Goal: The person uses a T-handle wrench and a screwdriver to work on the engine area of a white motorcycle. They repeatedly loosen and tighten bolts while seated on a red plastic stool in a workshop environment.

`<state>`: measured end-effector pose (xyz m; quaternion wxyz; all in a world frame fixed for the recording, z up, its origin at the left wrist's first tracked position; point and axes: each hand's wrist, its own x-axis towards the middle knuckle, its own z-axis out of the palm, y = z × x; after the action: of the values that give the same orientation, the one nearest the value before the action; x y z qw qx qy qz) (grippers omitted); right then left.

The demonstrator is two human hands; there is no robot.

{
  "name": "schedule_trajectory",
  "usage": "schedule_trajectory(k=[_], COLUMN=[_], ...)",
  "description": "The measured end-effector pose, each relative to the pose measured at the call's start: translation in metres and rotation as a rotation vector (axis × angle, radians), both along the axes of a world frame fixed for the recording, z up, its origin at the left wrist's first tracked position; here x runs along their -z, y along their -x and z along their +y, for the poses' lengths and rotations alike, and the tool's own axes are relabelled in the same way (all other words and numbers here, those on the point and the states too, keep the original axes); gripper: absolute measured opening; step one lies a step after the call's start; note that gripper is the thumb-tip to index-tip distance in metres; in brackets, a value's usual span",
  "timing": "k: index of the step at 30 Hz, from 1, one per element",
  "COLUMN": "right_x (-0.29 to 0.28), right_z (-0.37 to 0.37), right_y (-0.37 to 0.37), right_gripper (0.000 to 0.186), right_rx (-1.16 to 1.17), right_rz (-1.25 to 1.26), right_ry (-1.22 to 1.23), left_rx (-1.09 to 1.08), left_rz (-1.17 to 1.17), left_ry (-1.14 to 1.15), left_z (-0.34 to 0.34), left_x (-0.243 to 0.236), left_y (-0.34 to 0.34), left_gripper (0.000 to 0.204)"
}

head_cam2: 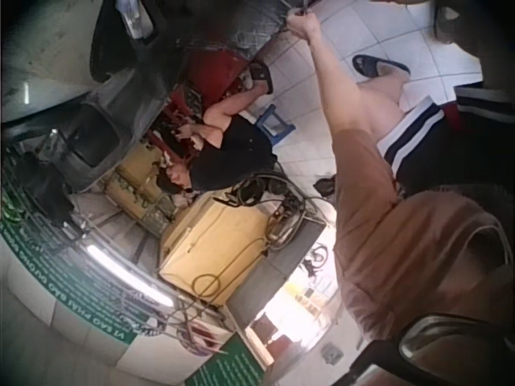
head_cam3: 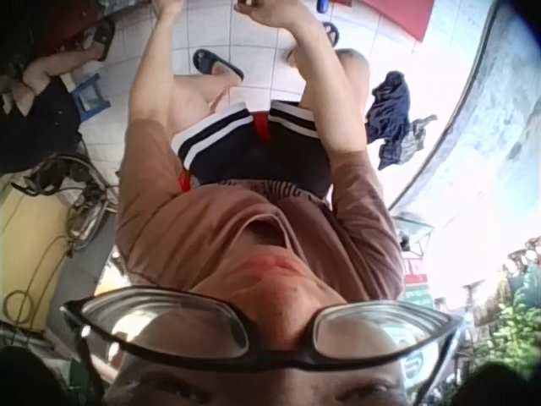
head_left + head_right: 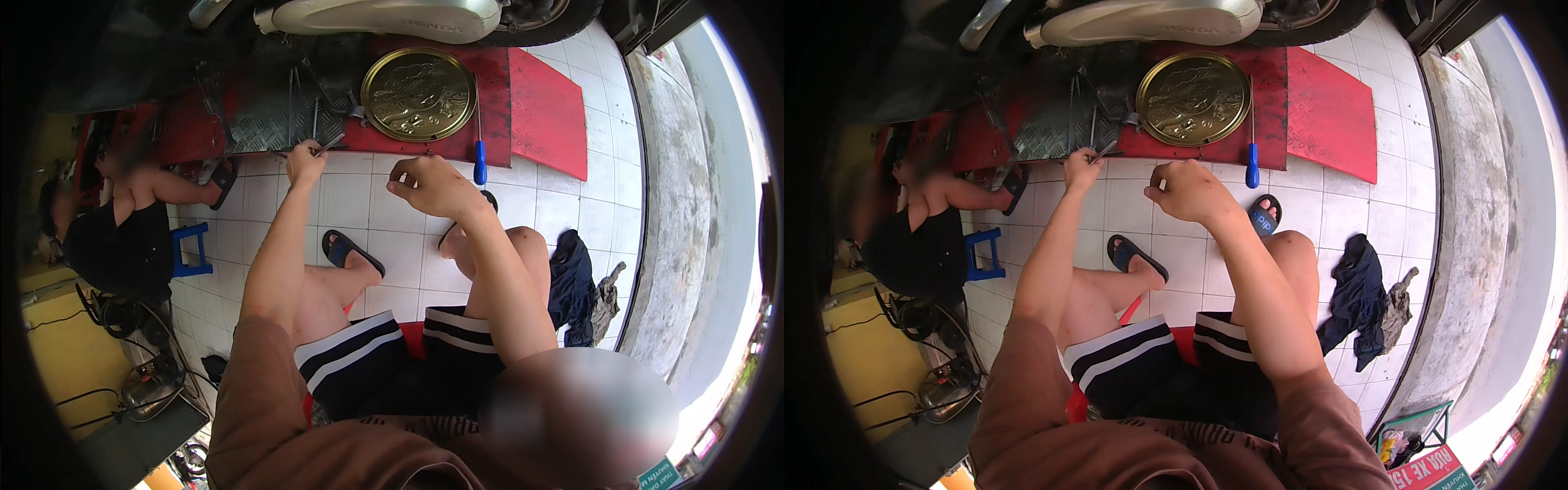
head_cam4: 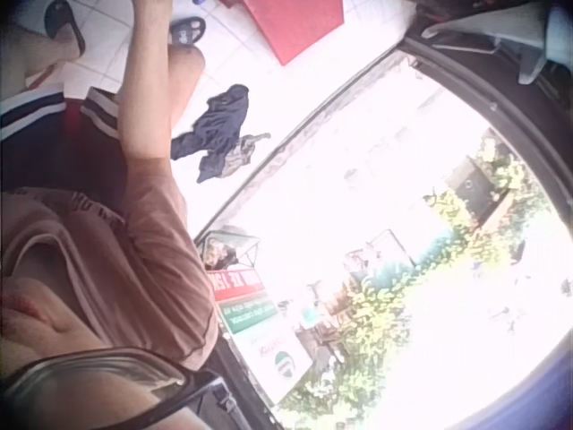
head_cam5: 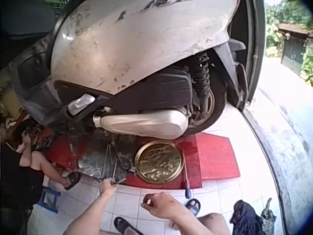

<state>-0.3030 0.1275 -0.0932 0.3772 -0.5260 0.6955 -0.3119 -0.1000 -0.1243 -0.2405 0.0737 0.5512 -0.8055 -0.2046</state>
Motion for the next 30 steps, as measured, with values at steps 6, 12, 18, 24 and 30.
schedule_trajectory(k=[6, 12, 18, 24, 30], right_x=[-0.034, 0.026, 0.085, 0.120, 0.060], right_z=[0.053, 0.020, 0.001, 0.009, 0.040], right_y=[0.070, 0.109, 0.095, 0.092, 0.079], right_gripper=[0.020, 0.023, 0.031, 0.027, 0.015], right_rx=[0.295, 0.344, 0.140, 0.211, 0.626], right_rz=[0.104, 0.350, 0.400, 0.558, 0.514], right_ry=[-0.207, -0.050, -0.530, -0.395, -0.081], left_rx=[-0.032, 0.522, 0.443, 0.389, 0.207], left_rz=[-0.340, 0.119, 0.022, 0.174, 0.546], left_ry=[0.297, 0.112, 0.008, 0.104, -0.188], left_z=[0.042, 0.075, 0.083, 0.082, 0.083], left_x=[-0.065, -0.031, -0.009, 0.001, -0.022], left_y=[0.087, 0.176, 0.187, 0.176, 0.171], left_gripper=[0.032, 0.020, 0.017, 0.014, 0.009])
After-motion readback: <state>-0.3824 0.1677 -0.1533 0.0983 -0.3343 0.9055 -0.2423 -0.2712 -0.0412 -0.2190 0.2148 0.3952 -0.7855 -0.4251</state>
